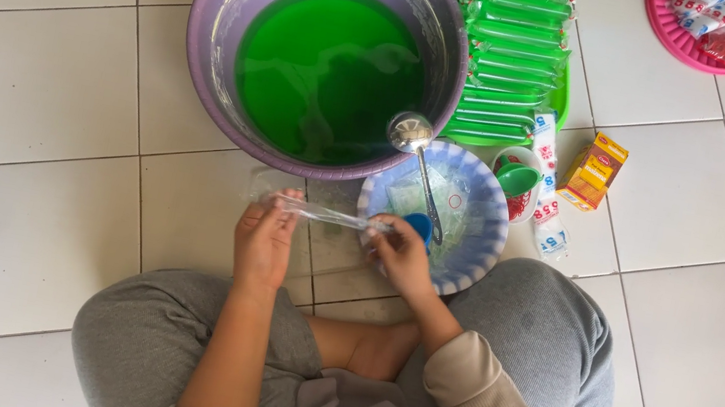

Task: Filling small plastic tubes with green liquid using a ladle and funnel, then placing them on a green tray.

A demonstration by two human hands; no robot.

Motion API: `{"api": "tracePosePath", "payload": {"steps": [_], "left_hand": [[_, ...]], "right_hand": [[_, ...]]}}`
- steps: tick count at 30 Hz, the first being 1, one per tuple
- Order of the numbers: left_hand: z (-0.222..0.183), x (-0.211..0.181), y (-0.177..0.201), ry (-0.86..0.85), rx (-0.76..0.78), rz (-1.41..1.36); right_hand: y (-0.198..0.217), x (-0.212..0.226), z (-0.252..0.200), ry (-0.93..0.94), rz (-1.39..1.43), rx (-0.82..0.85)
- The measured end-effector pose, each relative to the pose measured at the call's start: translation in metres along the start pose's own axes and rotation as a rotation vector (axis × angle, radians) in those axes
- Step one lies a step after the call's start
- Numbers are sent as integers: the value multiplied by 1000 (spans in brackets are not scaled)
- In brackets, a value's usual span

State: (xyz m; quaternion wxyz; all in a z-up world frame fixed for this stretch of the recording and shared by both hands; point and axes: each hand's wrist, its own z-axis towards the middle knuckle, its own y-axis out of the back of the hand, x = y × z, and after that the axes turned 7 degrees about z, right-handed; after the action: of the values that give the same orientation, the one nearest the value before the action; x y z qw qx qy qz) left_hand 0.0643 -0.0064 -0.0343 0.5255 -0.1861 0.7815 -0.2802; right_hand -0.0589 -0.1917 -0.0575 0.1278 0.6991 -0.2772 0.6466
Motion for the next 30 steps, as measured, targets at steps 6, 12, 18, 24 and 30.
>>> {"api": "tracePosePath", "payload": {"steps": [6, 12, 18, 24, 30], "left_hand": [[-18, -32, -19, -178, -275, 840], [-32, -13, -36, -488, 678, 1660], [-26, 11, -32, -423, 683, 1665], [-14, 16, -13, -444, 402, 1455], [-18, 10, -18, -527, 275, 1296]], "right_hand": [[18, 22, 9, 218, -341, -48], [-4, 28, -5, 393, -430, 205], [7, 67, -7, 151, -694, 265], [40, 54, 6, -270, -1392, 177], [96, 32, 59, -242, -1216, -202]]}}
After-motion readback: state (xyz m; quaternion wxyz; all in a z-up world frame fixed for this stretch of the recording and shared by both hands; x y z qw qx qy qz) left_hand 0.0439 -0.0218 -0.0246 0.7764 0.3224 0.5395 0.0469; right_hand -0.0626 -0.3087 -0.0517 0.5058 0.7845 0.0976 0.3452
